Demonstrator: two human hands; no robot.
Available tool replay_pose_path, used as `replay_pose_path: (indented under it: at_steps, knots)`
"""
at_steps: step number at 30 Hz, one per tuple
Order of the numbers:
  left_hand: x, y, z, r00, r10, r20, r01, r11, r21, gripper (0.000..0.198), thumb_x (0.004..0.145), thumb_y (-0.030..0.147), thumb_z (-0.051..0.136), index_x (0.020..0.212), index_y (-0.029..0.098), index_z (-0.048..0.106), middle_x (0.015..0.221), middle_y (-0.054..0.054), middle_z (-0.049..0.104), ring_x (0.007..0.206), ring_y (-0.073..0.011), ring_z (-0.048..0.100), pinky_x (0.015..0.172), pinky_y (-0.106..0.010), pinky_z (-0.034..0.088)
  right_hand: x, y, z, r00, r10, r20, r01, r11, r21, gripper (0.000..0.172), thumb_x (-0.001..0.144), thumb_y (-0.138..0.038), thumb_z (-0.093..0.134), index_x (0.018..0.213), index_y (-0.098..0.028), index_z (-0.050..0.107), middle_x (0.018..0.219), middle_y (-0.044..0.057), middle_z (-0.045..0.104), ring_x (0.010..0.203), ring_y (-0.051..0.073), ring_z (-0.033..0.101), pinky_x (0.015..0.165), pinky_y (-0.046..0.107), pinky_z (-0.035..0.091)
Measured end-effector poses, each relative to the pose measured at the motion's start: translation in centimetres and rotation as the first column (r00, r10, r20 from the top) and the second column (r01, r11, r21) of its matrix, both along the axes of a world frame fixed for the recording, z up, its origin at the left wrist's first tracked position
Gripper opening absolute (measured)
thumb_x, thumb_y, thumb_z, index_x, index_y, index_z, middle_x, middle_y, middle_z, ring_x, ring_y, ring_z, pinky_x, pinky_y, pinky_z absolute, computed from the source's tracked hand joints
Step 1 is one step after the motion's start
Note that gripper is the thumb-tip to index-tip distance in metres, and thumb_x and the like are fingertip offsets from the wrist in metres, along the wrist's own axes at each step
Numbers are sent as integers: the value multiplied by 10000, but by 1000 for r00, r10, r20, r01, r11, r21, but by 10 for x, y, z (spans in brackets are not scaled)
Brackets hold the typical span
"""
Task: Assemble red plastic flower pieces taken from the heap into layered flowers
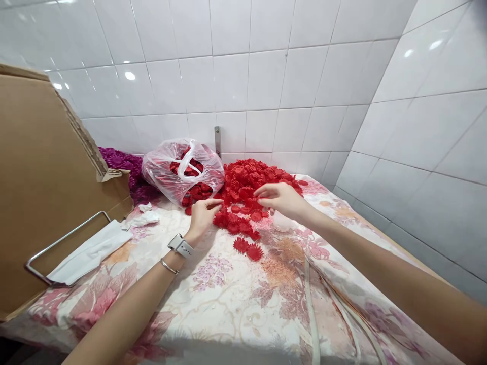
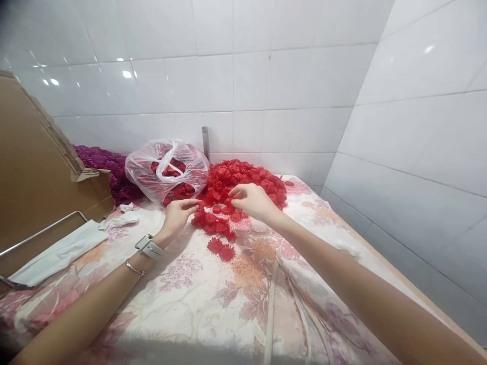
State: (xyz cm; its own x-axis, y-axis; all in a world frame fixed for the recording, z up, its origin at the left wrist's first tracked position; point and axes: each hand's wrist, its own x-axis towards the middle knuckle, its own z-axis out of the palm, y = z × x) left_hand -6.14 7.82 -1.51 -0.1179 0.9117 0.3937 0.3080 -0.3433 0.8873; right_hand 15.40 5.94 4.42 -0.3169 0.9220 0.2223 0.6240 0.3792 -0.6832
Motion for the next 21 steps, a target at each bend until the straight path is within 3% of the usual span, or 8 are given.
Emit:
replay_pose_path:
  at_steps: [2, 6, 8, 12, 15, 18, 21]
  knots:
    - [-1, 2, -1, 999, -53, 11, 53, 999, 0, 221, 642, 138, 603, 832, 156, 713, 933, -93, 711, 896, -230, 633, 832, -350, 459, -7, 15, 9, 996, -10, 94, 7, 1000, 30, 280, 717, -168, 549, 991, -157, 607, 983, 120, 629, 712, 193, 605, 579, 300, 467]
    - [-4, 9, -1, 994, -103, 42, 103, 995, 3, 313, 655, 58, 535, 907, 159, 691, 989, -87, 698, 951, -199, 623, 871, -321, 452, -24, 30, 12, 950, 33, 309, -60, 995, 77, 156, 681, -133, 593, 824, -154, 651, 831, 121, 643, 824, 275, 580, 674, 341, 428]
    - [-8, 13, 3, 997, -46, 68, 45, 999, 15, 343, 668, 42, 485, 935, 146, 673, 1006, -95, 690, 968, -193, 616, 884, -324, 445, -32, 26, 5, 919, 95, 384, -145, 984, 104, 154, 710, -167, 584, 848, -157, 649, 856, 120, 633, 888, 287, 558, 727, 345, 412]
    - [-21, 20, 14, 988, 107, 107, -113, 993, 46, 362, 698, 67, 405, 969, 125, 638, 1052, -111, 663, 989, -207, 600, 874, -342, 447, -49, 8, -19, 831, 249, 497, -342, 934, 106, 350, 726, -301, 609, 1061, -201, 591, 1067, 110, 572, 1011, 277, 499, 809, 334, 395]
    - [-30, 21, 17, 984, 160, 85, -164, 985, 53, 318, 692, 81, 419, 921, 127, 636, 1005, -105, 670, 963, -209, 604, 870, -339, 442, -62, 6, -31, 789, 254, 560, -377, 919, 114, 409, 773, -278, 560, 1171, -193, 518, 1198, 151, 475, 1085, 308, 441, 832, 378, 382]
    - [-36, 22, 10, 981, 192, 41, -194, 980, 50, 292, 673, 81, 459, 906, 143, 624, 960, -93, 673, 910, -205, 614, 834, -333, 455, -74, 20, -33, 748, 268, 608, -405, 909, 98, 391, 811, -217, 503, 1199, -173, 488, 1197, 163, 465, 1083, 306, 449, 823, 377, 394]
    - [-43, 25, -2, 973, 230, 13, -230, 972, 44, 291, 677, 92, 471, 935, 146, 595, 967, -98, 658, 852, -193, 621, 772, -325, 475, -86, 37, -32, 677, 332, 657, -454, 891, 17, 394, 782, -221, 570, 1170, -190, 511, 1097, 124, 537, 953, 263, 543, 743, 334, 445]
